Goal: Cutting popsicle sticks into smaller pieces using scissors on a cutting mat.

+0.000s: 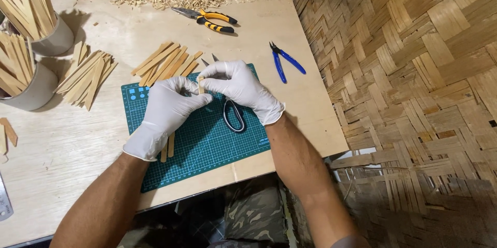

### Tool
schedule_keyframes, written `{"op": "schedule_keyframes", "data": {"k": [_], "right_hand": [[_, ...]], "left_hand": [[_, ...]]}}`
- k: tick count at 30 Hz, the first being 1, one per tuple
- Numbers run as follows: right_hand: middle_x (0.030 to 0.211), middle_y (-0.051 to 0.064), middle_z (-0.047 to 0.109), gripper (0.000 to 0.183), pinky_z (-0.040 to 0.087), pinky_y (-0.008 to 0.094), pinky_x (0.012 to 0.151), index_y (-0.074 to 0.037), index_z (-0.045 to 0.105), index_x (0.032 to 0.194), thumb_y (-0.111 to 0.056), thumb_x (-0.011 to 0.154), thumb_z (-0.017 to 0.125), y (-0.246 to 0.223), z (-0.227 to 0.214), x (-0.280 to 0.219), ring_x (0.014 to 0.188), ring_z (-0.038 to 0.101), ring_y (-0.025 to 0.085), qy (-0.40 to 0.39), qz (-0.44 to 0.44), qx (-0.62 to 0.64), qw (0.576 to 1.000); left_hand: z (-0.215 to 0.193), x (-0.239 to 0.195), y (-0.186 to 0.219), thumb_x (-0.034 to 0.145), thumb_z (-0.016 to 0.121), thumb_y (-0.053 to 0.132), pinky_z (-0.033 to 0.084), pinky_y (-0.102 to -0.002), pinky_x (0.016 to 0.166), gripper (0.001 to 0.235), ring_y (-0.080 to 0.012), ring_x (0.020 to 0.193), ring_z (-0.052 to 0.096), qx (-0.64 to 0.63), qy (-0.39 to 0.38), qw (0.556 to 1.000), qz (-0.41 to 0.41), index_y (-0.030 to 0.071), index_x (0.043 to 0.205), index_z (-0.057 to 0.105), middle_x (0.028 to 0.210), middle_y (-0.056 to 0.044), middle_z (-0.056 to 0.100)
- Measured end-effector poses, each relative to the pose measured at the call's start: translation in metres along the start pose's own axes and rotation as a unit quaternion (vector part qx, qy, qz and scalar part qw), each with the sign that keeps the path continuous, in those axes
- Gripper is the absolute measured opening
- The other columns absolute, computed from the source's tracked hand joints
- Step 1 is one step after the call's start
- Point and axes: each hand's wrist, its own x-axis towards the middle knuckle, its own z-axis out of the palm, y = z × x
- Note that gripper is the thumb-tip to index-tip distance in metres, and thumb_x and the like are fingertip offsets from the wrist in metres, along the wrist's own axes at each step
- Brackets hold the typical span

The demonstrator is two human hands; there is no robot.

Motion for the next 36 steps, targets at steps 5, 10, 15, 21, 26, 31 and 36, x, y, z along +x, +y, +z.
{"op": "schedule_keyframes", "data": {"k": [5, 10, 15, 21, 26, 31, 36], "right_hand": [[0.087, 0.006, 0.075, 0.013, 0.060, 0.024, 0.074, -0.005, 0.077, 0.100, -0.005, 0.088, 0.081, -0.005, -0.002, -0.001, 0.081, 0.069, 0.009, -0.003, -0.017, 0.055, 0.998], [0.089, 0.007, 0.069, 0.011, 0.063, 0.027, 0.076, -0.002, 0.075, 0.099, -0.005, 0.089, 0.079, -0.006, -0.004, -0.003, 0.085, 0.069, 0.012, -0.018, -0.039, 0.080, 0.996], [0.086, 0.007, 0.068, 0.014, 0.063, 0.027, 0.068, -0.003, 0.076, 0.098, -0.007, 0.086, 0.082, 0.000, -0.007, 0.000, 0.080, 0.070, 0.012, -0.040, -0.049, 0.099, 0.993], [0.088, 0.006, 0.071, 0.016, 0.062, 0.025, 0.068, -0.002, 0.077, 0.102, -0.004, 0.087, 0.082, -0.007, -0.005, -0.006, 0.079, 0.069, 0.011, -0.025, -0.047, 0.086, 0.995], [0.083, 0.008, 0.071, 0.032, 0.060, 0.023, 0.067, -0.002, 0.077, 0.099, -0.005, 0.072, 0.093, -0.019, 0.003, -0.008, 0.071, 0.068, 0.009, 0.014, -0.055, 0.027, 0.998], [0.079, 0.006, 0.068, 0.023, 0.057, 0.020, 0.065, -0.007, 0.079, 0.093, -0.007, 0.074, 0.092, -0.021, 0.002, -0.007, 0.065, 0.067, 0.007, 0.028, -0.085, -0.026, 0.996], [0.074, 0.003, 0.068, 0.020, 0.050, 0.017, 0.063, -0.011, 0.080, 0.088, -0.009, 0.073, 0.093, -0.016, 0.004, -0.007, 0.060, 0.062, 0.004, 0.053, -0.093, -0.045, 0.993]], "left_hand": [[0.003, -0.006, 0.025, 0.070, 0.098, 0.026, 0.046, -0.025, 0.067, 0.035, -0.0124, 0.070, 0.058, -0.019, -0.049, 0.999, 0.004, 0.013, 0.098, 0.081, 0.072, -0.005, 0.068], [0.004, -0.003, 0.008, 0.081, 0.091, 0.027, 0.050, -0.027, 0.072, 0.028, -0.0118, 0.073, 0.060, -0.033, -0.087, 0.996, -0.004, 0.016, 0.105, 0.081, 0.074, -0.005, 0.070], [0.003, -0.018, 0.035, 0.083, 0.088, 0.026, 0.047, -0.028, 0.078, 0.021, -0.0117, 0.073, 0.061, -0.017, -0.098, 0.995, 0.005, 0.019, 0.102, 0.084, 0.070, -0.006, 0.074], [0.003, -0.010, 0.024, 0.084, 0.087, 0.021, 0.045, -0.029, 0.079, 0.026, -0.0132, 0.072, 0.062, -0.026, -0.064, 0.997, 0.018, 0.014, 0.108, 0.082, 0.070, -0.010, 0.074], [0.008, -0.012, 0.020, 0.079, 0.094, 0.025, 0.049, -0.032, 0.090, 0.032, -0.0155, 0.089, 0.067, -0.037, 0.010, 0.999, 0.008, 0.015, 0.107, 0.082, 0.087, -0.013, 0.078], [0.015, -0.010, 0.006, 0.078, 0.096, 0.031, 0.050, -0.031, 0.092, 0.034, -0.0181, 0.090, 0.072, -0.020, 0.048, 0.998, 0.024, 0.018, 0.106, 0.082, 0.089, -0.012, 0.078], [0.010, -0.007, 0.000, 0.082, 0.092, 0.032, 0.053, -0.031, 0.090, 0.034, -0.0200, 0.094, 0.073, 0.010, 0.039, 0.998, 0.039, 0.021, 0.112, 0.081, 0.099, -0.011, 0.079]]}}
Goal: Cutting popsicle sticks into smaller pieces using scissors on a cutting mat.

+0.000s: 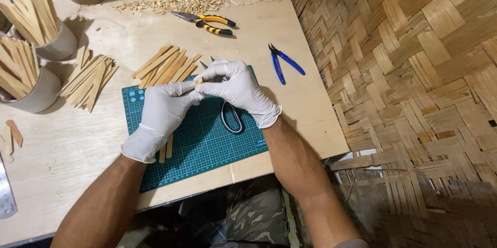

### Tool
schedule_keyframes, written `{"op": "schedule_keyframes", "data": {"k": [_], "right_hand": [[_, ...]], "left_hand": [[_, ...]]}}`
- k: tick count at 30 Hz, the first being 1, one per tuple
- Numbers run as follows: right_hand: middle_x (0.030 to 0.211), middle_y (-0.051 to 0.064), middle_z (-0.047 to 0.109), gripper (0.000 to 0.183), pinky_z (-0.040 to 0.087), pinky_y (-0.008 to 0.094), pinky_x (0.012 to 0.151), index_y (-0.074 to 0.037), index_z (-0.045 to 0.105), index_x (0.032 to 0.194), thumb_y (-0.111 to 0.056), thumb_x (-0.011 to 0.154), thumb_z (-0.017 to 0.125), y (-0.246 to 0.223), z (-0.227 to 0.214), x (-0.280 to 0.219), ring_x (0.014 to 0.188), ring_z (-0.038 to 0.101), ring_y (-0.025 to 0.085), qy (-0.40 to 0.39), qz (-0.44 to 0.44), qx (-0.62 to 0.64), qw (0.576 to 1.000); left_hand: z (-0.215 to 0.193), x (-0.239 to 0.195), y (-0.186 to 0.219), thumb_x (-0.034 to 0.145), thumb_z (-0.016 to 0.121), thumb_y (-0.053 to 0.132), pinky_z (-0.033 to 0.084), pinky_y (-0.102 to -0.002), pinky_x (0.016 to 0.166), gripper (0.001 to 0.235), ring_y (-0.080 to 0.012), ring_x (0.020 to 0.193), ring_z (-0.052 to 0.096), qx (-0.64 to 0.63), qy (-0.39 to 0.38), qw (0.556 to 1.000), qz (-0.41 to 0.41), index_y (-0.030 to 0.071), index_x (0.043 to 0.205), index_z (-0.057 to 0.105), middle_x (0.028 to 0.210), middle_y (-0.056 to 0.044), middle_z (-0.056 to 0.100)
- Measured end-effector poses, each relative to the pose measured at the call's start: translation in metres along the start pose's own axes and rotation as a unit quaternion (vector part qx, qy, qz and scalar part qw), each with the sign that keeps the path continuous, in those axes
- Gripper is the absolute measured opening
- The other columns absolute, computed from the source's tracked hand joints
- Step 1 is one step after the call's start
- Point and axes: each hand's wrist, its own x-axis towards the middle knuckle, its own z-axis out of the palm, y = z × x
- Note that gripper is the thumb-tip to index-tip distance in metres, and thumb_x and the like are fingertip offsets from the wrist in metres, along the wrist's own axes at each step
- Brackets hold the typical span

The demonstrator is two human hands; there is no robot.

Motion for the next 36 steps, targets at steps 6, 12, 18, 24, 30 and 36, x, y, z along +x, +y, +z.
{"op": "schedule_keyframes", "data": {"k": [6, 12, 18, 24, 30, 36], "right_hand": [[0.076, 0.002, 0.071, 0.022, 0.045, 0.018, 0.063, -0.012, 0.081, 0.091, -0.012, 0.073, 0.093, -0.004, 0.001, -0.001, 0.065, 0.059, 0.003, 0.007, 0.003, -0.013, 1.000], [0.076, 0.001, 0.074, 0.023, 0.049, 0.021, 0.066, -0.013, 0.081, 0.092, -0.012, 0.072, 0.091, -0.001, 0.009, -0.007, 0.066, 0.063, 0.009, -0.038, -0.009, -0.052, 0.998], [0.081, 0.003, 0.077, 0.022, 0.049, 0.025, 0.089, -0.015, 0.081, 0.090, -0.010, 0.071, 0.088, 0.003, 0.024, -0.014, 0.073, 0.071, 0.016, -0.111, -0.039, -0.106, 0.987], [0.082, -0.002, 0.079, 0.015, 0.049, 0.025, 0.090, -0.018, 0.080, 0.092, -0.014, 0.077, 0.082, -0.007, 0.033, -0.019, 0.074, 0.071, 0.009, -0.137, 0.031, -0.128, 0.982], [0.078, 0.005, 0.077, 0.031, 0.056, 0.021, 0.060, -0.010, 0.078, 0.102, -0.021, 0.073, 0.081, -0.030, 0.028, -0.021, 0.060, 0.068, 0.008, -0.176, 0.156, -0.105, 0.966], [0.084, 0.017, 0.077, 0.037, 0.062, 0.026, 0.065, -0.004, 0.076, 0.108, -0.017, 0.074, 0.083, -0.040, 0.042, -0.029, 0.071, 0.074, 0.017, -0.205, 0.141, -0.064, 0.966]], "left_hand": [[-0.021, -0.003, 0.036, 0.072, 0.095, 0.026, 0.056, -0.041, 0.090, 0.054, -0.0237, 0.095, 0.073, 0.099, -0.059, 0.991, 0.061, 0.019, 0.122, 0.077, 0.100, -0.012, 0.079], [-0.073, -0.036, 0.077, 0.088, 0.086, 0.030, 0.055, -0.046, 0.089, 0.043, -0.0328, 0.102, 0.072, 0.204, 0.022, 0.979, -0.016, 0.014, 0.127, 0.074, 0.110, -0.014, 0.076], [-0.086, -0.090, 0.058, 0.092, 0.078, 0.026, 0.058, -0.052, 0.089, 0.043, -0.0366, 0.110, 0.071, 0.396, 0.020, 0.913, -0.099, 0.013, 0.133, 0.071, 0.118, -0.015, 0.074], [-0.072, -0.094, 0.011, 0.099, 0.067, 0.024, 0.061, -0.045, 0.087, 0.034, -0.0317, 0.103, 0.075, 0.464, 0.041, 0.880, -0.094, 0.016, 0.132, 0.073, 0.112, -0.013, 0.072], [-0.061, -0.103, 0.015, 0.097, 0.071, 0.028, 0.062, -0.042, 0.077, 0.027, -0.0276, 0.090, 0.077, 0.470, 0.080, 0.877, -0.054, 0.017, 0.122, 0.078, 0.095, -0.007, 0.072], [-0.051, -0.125, 0.016, 0.094, 0.080, 0.027, 0.058, -0.036, 0.072, 0.032, -0.0241, 0.085, 0.072, 0.380, 0.194, 0.903, 0.043, 0.019, 0.125, 0.078, 0.094, -0.006, 0.071]]}}
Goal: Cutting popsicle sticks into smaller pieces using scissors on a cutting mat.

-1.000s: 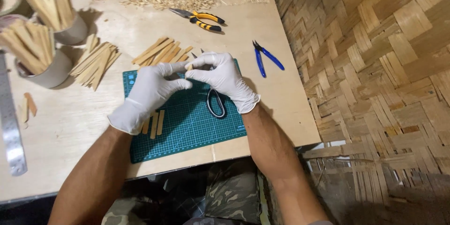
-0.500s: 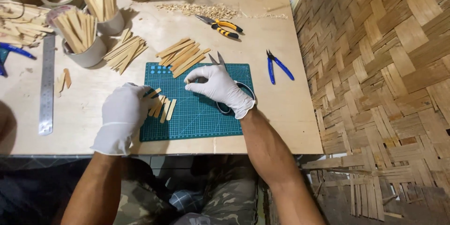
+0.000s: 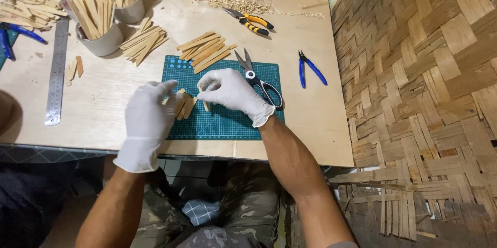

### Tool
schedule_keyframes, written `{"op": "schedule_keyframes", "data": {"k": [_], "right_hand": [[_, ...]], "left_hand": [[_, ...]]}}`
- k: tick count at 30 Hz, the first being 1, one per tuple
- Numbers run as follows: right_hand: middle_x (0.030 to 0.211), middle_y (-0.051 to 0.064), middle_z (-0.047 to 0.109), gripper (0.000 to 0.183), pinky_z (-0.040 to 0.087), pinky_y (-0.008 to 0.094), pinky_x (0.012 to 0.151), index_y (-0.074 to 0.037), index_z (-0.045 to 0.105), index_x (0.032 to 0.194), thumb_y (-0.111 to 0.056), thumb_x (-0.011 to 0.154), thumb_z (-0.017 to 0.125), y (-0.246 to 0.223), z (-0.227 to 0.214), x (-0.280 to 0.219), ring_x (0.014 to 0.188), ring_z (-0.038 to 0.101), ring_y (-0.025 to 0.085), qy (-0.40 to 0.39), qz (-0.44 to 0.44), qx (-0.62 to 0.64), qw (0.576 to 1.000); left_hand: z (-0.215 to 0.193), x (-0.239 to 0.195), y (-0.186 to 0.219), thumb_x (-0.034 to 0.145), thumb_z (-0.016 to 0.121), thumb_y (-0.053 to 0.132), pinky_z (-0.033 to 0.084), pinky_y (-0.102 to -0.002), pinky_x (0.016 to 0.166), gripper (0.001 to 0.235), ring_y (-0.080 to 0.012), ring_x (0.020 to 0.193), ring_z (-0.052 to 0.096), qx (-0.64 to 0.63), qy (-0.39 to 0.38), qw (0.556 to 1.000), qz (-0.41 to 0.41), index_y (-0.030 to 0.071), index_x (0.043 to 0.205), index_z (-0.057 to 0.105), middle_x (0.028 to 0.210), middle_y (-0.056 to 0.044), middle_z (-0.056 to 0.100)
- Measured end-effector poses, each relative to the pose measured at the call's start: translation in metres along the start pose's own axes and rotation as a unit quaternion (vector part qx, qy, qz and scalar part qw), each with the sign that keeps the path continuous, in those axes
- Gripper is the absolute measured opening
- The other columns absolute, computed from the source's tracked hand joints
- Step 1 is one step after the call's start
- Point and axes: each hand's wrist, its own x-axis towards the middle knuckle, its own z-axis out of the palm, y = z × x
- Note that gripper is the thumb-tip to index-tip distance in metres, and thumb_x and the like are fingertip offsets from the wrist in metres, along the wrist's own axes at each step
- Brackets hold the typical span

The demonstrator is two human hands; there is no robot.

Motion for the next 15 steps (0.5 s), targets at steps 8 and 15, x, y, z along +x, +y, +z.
{"op": "schedule_keyframes", "data": {"k": [8, 15], "right_hand": [[0.088, 0.015, 0.077, 0.031, 0.064, 0.032, 0.077, -0.006, 0.075, 0.107, -0.011, 0.078, 0.086, -0.001, 0.021, 0.002, 0.081, 0.075, 0.018, -0.021, -0.056, 0.083, 0.995], [0.083, 0.019, 0.076, 0.057, 0.066, 0.032, 0.073, -0.001, 0.068, 0.128, -0.004, 0.075, 0.091, 0.008, 0.032, 0.001, 0.072, 0.077, 0.021, -0.009, -0.038, 0.160, 0.986]], "left_hand": [[0.014, -0.028, 0.013, 0.083, 0.086, 0.022, 0.057, -0.037, 0.085, 0.049, -0.0253, 0.094, 0.074, -0.278, -0.032, 0.951, -0.132, 0.014, 0.130, 0.072, 0.107, -0.011, 0.078], [0.020, -0.025, 0.003, 0.081, 0.088, 0.014, 0.061, -0.028, 0.067, 0.035, -0.0203, 0.078, 0.077, -0.384, -0.061, 0.892, -0.229, 0.008, 0.113, 0.078, 0.095, -0.016, 0.079]]}}
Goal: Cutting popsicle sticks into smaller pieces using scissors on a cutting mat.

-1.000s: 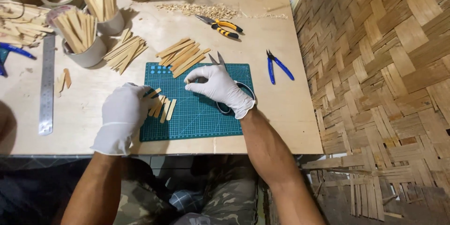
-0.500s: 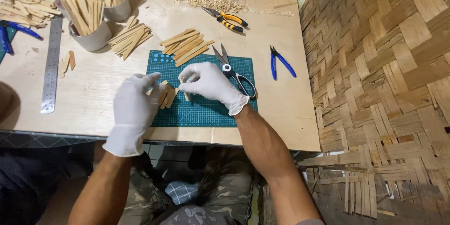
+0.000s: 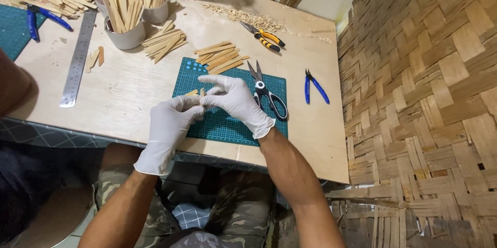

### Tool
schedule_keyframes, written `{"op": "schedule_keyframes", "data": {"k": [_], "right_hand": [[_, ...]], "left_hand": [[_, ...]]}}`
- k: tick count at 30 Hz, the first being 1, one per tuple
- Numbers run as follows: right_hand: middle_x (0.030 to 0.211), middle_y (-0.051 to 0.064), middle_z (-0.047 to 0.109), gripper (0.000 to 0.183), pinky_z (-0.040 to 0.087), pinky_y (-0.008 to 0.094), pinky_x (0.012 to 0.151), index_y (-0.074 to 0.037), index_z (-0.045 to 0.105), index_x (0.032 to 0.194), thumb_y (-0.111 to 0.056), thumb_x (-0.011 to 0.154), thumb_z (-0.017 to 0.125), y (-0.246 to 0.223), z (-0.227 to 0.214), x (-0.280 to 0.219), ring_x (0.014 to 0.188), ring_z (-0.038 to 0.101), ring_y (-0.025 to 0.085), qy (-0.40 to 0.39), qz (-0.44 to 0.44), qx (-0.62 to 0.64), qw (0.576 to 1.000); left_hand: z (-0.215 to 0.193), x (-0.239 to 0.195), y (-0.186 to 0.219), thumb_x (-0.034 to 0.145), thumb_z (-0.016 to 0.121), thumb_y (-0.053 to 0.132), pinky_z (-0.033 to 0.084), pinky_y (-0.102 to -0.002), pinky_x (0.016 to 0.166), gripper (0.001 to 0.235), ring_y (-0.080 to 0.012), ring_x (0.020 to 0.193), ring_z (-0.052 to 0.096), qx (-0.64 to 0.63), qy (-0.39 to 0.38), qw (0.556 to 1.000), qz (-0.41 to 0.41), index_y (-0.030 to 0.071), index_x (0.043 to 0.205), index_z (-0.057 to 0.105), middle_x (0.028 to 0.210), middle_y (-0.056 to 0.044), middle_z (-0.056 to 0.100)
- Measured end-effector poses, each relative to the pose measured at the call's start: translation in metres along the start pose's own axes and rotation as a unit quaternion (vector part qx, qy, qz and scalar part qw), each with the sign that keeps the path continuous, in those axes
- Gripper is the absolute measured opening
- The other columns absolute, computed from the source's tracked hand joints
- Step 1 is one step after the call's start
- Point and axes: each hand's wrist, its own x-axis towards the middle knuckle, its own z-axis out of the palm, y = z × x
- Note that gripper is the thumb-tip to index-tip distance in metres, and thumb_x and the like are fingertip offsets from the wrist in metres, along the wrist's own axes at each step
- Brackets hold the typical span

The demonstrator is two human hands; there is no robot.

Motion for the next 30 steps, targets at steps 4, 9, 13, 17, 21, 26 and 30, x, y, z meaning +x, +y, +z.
{"op": "schedule_keyframes", "data": {"k": [4, 9, 13, 17, 21, 26, 30], "right_hand": [[0.086, 0.018, 0.076, 0.053, 0.066, 0.030, 0.074, -0.001, 0.066, 0.130, -0.002, 0.080, 0.085, -0.010, 0.002, -0.005, 0.075, 0.076, 0.019, 0.002, -0.002, -0.012, 1.000], [0.085, 0.018, 0.076, 0.047, 0.065, 0.030, 0.071, -0.001, 0.070, 0.123, -0.002, 0.079, 0.086, 0.002, -0.002, 0.001, 0.074, 0.075, 0.018, 0.019, 0.002, -0.022, 1.000], [0.085, 0.018, 0.075, 0.049, 0.066, 0.030, 0.071, 0.001, 0.070, 0.121, -0.006, 0.077, 0.089, 0.006, 0.000, 0.002, 0.076, 0.073, 0.016, 0.020, 0.001, -0.005, 1.000], [0.082, 0.016, 0.074, 0.051, 0.065, 0.030, 0.069, 0.001, 0.069, 0.121, -0.003, 0.075, 0.090, 0.015, -0.002, 0.007, 0.073, 0.073, 0.016, 0.021, -0.005, 0.002, 1.000], [0.079, 0.014, 0.074, 0.060, 0.065, 0.028, 0.066, 0.000, 0.065, 0.128, -0.003, 0.074, 0.091, 0.006, 0.000, 0.003, 0.068, 0.074, 0.017, 0.026, 0.012, 0.014, 0.999], [0.080, 0.014, 0.074, 0.059, 0.064, 0.028, 0.065, 0.000, 0.064, 0.128, -0.005, 0.075, 0.090, 0.009, 0.001, 0.006, 0.068, 0.074, 0.017, 0.032, 0.013, 0.026, 0.999], [0.080, 0.011, 0.074, 0.044, 0.065, 0.026, 0.061, -0.001, 0.068, 0.121, -0.008, 0.081, 0.087, 0.022, -0.010, 0.014, 0.064, 0.071, 0.013, 0.062, 0.019, 0.021, 0.998]], "left_hand": [[0.004, -0.003, 0.003, 0.081, 0.084, 0.007, 0.062, -0.026, 0.066, 0.030, -0.0208, 0.074, 0.077, -0.072, -0.011, 0.997, -0.007, 0.003, 0.110, 0.077, 0.091, -0.017, 0.078], [0.009, -0.005, 0.003, 0.077, 0.086, 0.009, 0.062, -0.025, 0.066, 0.032, -0.0182, 0.074, 0.075, -0.095, -0.004, 0.995, -0.006, 0.001, 0.107, 0.078, 0.089, -0.015, 0.077], [0.011, -0.006, 0.000, 0.079, 0.088, 0.015, 0.062, -0.029, 0.069, 0.028, -0.0182, 0.076, 0.076, -0.062, 0.017, 0.998, 0.005, 0.006, 0.104, 0.079, 0.088, -0.012, 0.078], [0.012, -0.010, 0.002, 0.081, 0.084, 0.017, 0.059, -0.031, 0.081, 0.027, -0.0142, 0.085, 0.075, -0.030, 0.014, 0.999, 0.011, 0.011, 0.107, 0.079, 0.093, -0.007, 0.079], [0.013, -0.010, 0.003, 0.084, 0.082, 0.012, 0.058, -0.027, 0.072, 0.022, -0.0138, 0.075, 0.072, -0.089, 0.007, 0.996, 0.030, 0.006, 0.105, 0.078, 0.090, -0.009, 0.077], [0.009, -0.012, 0.006, 0.085, 0.082, 0.013, 0.057, -0.027, 0.073, 0.026, -0.0127, 0.077, 0.068, -0.129, 0.000, 0.991, 0.033, 0.003, 0.107, 0.075, 0.091, -0.009, 0.075], [0.006, -0.016, 0.010, 0.087, 0.079, 0.010, 0.059, -0.026, 0.073, 0.020, -0.0156, 0.077, 0.072, -0.162, 0.012, 0.986, 0.035, 0.001, 0.104, 0.073, 0.090, -0.011, 0.074]]}}
